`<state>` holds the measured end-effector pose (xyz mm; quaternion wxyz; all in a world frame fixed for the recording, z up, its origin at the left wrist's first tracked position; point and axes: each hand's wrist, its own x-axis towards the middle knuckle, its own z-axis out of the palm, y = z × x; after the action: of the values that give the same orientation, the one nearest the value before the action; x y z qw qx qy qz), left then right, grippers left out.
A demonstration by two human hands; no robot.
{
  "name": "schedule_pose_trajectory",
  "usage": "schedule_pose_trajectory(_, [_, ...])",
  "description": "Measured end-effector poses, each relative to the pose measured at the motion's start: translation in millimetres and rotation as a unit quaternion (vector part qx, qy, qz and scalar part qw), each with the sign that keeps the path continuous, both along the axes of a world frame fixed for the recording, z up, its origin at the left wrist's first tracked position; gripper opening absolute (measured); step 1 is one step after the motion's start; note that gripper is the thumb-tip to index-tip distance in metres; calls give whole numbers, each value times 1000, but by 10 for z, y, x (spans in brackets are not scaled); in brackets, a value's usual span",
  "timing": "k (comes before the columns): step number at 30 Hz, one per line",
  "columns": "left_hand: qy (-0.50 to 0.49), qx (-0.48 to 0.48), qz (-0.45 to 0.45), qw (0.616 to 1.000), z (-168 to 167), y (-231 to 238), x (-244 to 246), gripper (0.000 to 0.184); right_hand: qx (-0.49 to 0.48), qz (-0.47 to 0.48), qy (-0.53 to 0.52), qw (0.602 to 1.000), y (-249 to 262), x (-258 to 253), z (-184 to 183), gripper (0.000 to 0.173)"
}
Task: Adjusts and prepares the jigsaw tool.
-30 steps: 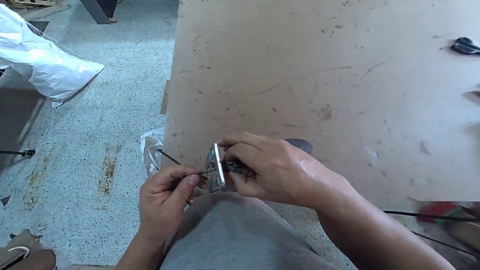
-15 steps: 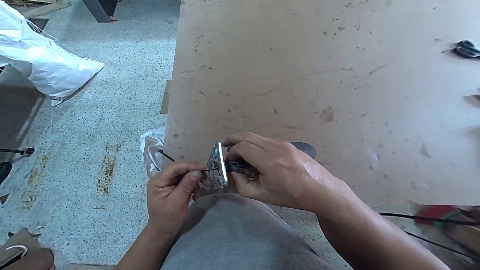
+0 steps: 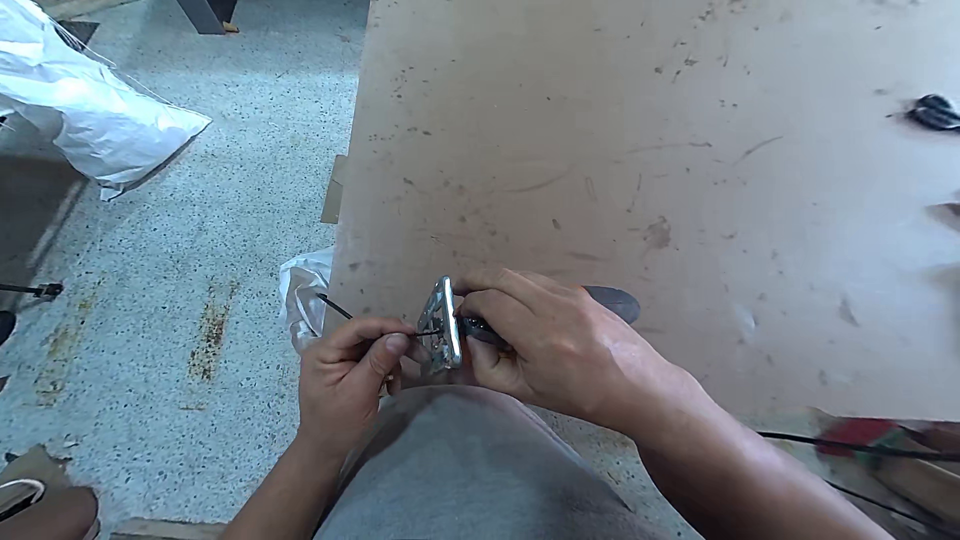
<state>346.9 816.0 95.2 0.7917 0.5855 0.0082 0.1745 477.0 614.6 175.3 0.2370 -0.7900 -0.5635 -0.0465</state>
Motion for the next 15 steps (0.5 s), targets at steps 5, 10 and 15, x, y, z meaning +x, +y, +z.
schedule_pose_trajectory(5, [5,32,2,999,20,30,-21,18,-19,6,-32,999,12,-27,8,21])
schedule_pose_trajectory(10, [-43,20,-18,999,-96,83,-46,17,-43,4,-70,997,45,-108,5,24])
schedule_pose_trajectory(15, [-35,59,4,998,-38,17,-33,16,-46,-5,-84,995,57,-119,-8,27])
